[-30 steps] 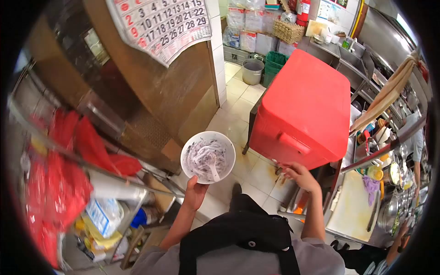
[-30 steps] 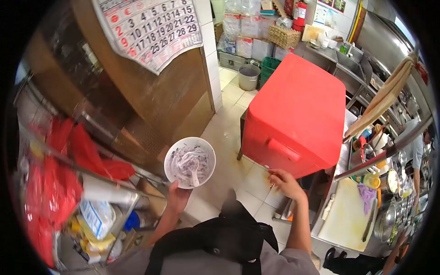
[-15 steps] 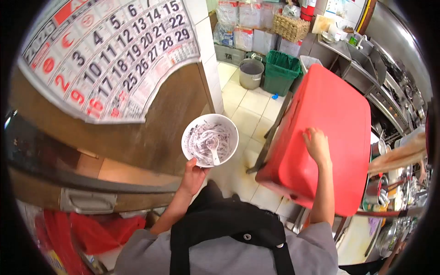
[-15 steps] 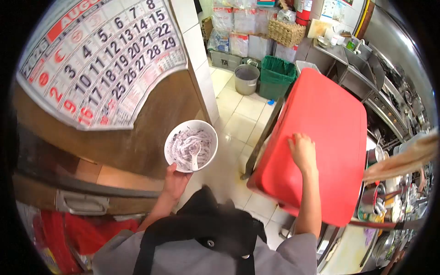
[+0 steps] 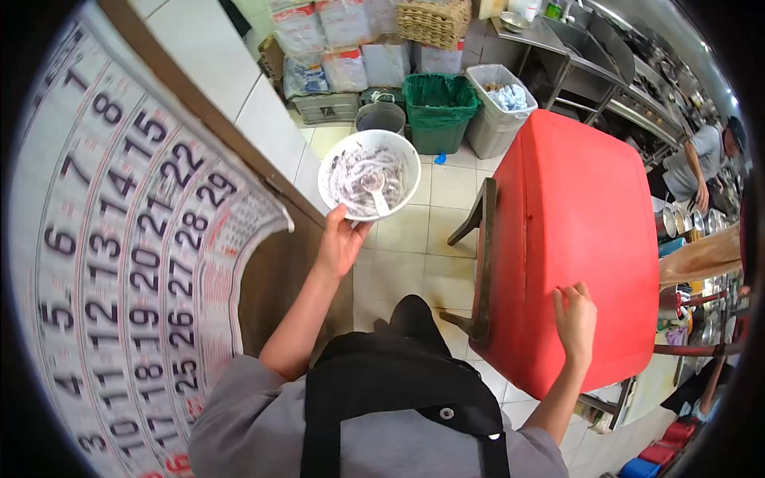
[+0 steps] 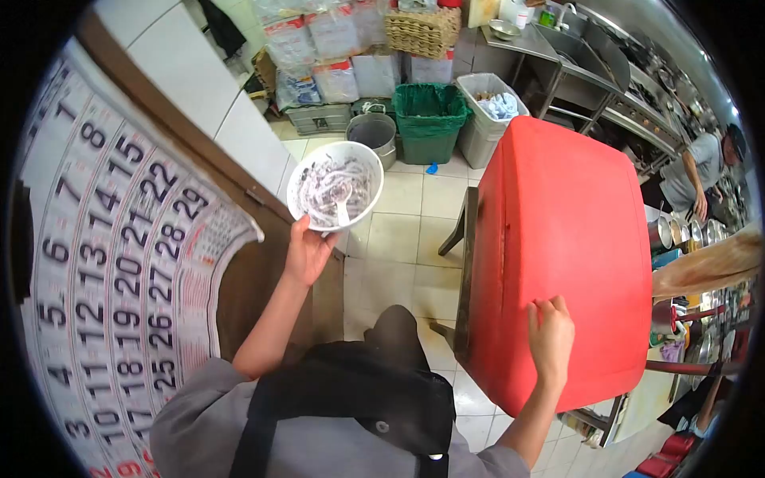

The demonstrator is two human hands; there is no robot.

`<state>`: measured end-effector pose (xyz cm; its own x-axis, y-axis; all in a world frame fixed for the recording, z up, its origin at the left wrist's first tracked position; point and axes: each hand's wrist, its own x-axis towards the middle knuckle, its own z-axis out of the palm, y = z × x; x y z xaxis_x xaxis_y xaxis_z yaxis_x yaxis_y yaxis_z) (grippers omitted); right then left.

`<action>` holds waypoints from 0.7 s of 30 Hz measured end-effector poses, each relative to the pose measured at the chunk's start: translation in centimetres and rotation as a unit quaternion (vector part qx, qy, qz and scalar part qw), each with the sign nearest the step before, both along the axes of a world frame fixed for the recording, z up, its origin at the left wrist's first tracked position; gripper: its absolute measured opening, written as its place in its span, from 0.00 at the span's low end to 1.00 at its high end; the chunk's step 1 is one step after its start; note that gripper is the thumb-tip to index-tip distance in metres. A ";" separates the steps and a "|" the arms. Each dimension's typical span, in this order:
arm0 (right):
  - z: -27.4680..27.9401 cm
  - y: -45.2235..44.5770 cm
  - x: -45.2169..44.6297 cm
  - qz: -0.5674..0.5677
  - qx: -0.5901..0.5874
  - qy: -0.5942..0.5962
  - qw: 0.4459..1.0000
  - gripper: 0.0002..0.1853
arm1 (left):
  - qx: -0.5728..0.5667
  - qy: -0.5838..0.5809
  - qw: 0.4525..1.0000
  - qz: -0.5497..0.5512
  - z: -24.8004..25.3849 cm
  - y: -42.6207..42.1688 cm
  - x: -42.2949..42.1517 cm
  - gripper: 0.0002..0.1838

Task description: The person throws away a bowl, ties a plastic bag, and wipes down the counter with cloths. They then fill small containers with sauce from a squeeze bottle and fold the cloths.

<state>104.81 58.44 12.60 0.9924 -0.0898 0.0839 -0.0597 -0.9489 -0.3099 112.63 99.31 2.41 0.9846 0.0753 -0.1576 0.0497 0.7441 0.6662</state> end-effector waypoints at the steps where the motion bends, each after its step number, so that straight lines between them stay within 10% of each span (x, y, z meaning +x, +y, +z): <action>1: 0.7 0.3 0.7 -0.033 0.011 0.025 0.999 0.12 | -0.010 -0.013 1.000 0.007 0.5 0.9 2.4 0.30; 13: 4.1 8.5 28.2 0.089 0.115 0.030 0.989 0.10 | -0.028 0.001 0.997 0.077 -0.7 6.1 23.0 0.30; 21: -3.6 26.1 46.4 0.384 0.355 0.198 0.829 0.21 | 0.016 -0.014 0.988 0.155 -6.2 9.9 28.6 0.31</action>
